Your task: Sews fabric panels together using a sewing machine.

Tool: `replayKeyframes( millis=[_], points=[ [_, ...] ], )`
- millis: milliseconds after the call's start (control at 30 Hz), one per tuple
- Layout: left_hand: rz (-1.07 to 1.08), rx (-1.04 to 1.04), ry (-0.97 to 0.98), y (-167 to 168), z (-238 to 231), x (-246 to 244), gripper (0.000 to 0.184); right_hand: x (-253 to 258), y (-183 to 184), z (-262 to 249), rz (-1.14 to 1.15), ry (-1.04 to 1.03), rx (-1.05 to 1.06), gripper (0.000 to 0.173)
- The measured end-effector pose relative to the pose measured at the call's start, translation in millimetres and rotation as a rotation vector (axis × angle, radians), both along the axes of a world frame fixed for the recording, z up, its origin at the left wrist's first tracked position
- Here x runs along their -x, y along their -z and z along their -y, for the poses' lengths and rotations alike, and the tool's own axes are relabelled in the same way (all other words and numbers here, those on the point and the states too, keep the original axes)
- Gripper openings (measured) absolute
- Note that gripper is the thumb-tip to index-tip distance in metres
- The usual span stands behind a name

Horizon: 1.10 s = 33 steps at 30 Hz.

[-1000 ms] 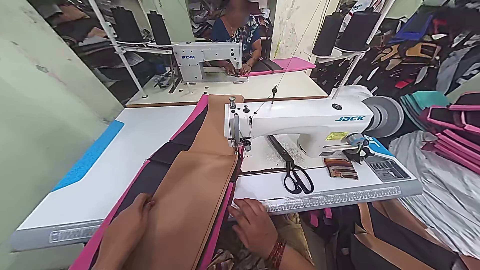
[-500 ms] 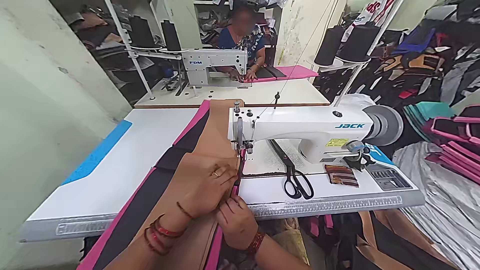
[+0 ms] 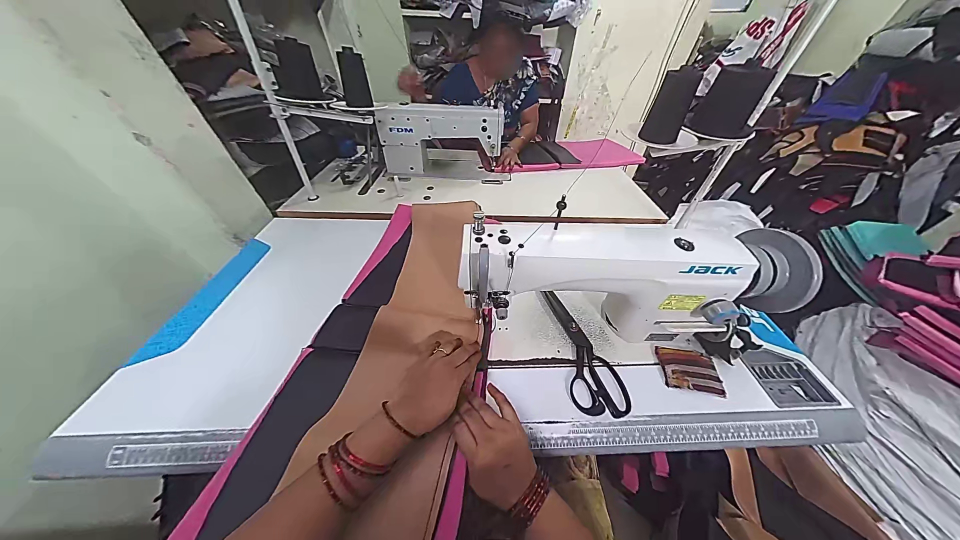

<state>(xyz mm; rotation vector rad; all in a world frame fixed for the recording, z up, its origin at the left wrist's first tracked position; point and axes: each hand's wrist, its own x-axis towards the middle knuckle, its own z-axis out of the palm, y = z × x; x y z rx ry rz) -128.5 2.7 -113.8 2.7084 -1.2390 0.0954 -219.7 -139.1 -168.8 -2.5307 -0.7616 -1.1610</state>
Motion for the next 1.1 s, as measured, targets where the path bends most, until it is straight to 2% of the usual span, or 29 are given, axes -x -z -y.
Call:
replayKeyframes(
  millis=[267, 367, 433, 533, 700, 867, 1000, 1100],
  points=[
    [-0.026, -0.02, -0.051, -3, 18, -19, 0.039, -16, -1, 12, -0.1, 0.053, 0.017, 0.022],
    [-0.065, 0.059, -0.075, -6, 20, -20, 0.032, -20, 2, 16, -0.126, 0.063, 0.013, 0.022],
    [0.0, 0.116, -0.094, -3, 18, -14, 0.025, -24, 4, 19, -0.135, 0.081, 0.001, 0.025],
    [0.1, 0.15, -0.114, 6, 16, -6, 0.024, -28, 4, 20, -0.153, 0.094, -0.02, 0.025],
    [-0.097, -0.053, -0.22, -12, 29, -18, 0.032, -40, -3, 22, -0.266, 0.105, -0.035, 0.023],
    [-0.164, -0.183, -0.265, -23, 39, -30, 0.034, -50, -9, 21, -0.379, 0.109, -0.089, 0.024],
    [-0.184, -0.123, -0.286, -20, 39, -39, 0.034, -58, -21, 23, -0.564, 0.09, -0.088, 0.029],
    [-0.233, -0.159, -0.338, -24, 44, -42, 0.033, -64, -25, 24, -0.632, 0.096, -0.098, 0.03]
  ],
)
